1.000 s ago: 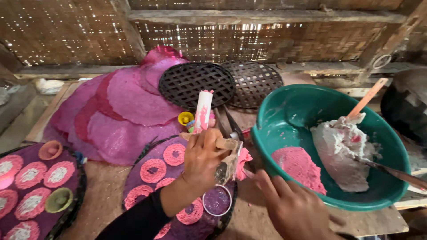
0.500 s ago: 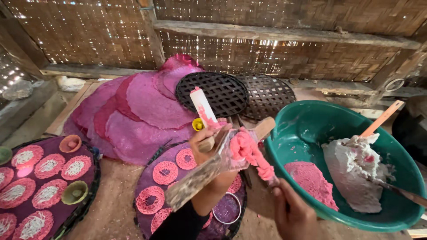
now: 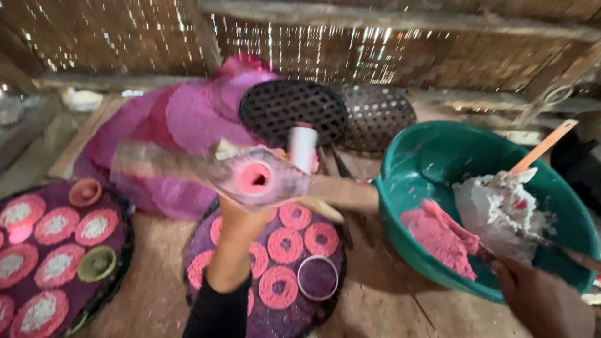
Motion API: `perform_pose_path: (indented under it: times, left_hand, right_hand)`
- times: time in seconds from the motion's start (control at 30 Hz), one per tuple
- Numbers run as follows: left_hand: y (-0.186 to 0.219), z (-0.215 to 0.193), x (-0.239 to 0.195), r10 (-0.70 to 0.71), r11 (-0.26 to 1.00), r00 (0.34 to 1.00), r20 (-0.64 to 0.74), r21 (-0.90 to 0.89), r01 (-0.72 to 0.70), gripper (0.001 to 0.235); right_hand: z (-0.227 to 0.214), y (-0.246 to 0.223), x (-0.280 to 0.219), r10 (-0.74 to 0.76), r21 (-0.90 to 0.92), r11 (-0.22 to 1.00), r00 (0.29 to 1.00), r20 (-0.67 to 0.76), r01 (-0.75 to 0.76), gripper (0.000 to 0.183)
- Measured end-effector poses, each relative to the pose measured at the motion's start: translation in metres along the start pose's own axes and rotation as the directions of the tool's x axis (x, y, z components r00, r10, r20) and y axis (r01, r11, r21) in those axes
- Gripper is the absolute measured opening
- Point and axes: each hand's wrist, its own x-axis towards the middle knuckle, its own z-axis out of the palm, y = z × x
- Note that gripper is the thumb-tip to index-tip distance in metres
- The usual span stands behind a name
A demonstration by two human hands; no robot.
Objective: The person scoops pink paste from a green bowl and applies it to a cylindrical mold. They then use a wooden tool to press the paste into a circular mold, creating a decorative pink ring. The finished rings are placed on a purple mat.
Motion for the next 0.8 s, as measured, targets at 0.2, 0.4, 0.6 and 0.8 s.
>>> perform_pose_path:
  times: [0.2,0.4,0.6,0.8]
  left_hand:
    - [-0.019,-0.005,-0.018,-0.187,0.97,0.973,0.134,-0.132,0.205,0.038]
    - [-0.025,-0.012,-0.05,-0.299,0.939,0.938,0.177,-0.12,0.322,0.035]
    - [-0.025,-0.051,-0.045,-0.482,0.831,0.844,0.235,-0.184,0.525,0.032]
    - [0.023,-0.054,-0.09,-0.432,0.891,0.845,0.314,0.001,0.455,0.03]
  right_hand:
    - [-0.022,-0.12,0.018,0.027,0.614,0.789,1.0,-0.005,-0.018,0.039]
    - [-0.053,-0.234,-0.034,-0.168,0.969,-0.073,0.955,-0.246,0.237,0.052]
    - [-0.08,-0.215,-0.026,-0.251,0.745,-0.661,0.962,-0.108,-0.089,0.073]
    - [-0.076,-0.208,-0.01,-0.215,0.85,-0.514,0.977,-0.004,-0.11,0.091]
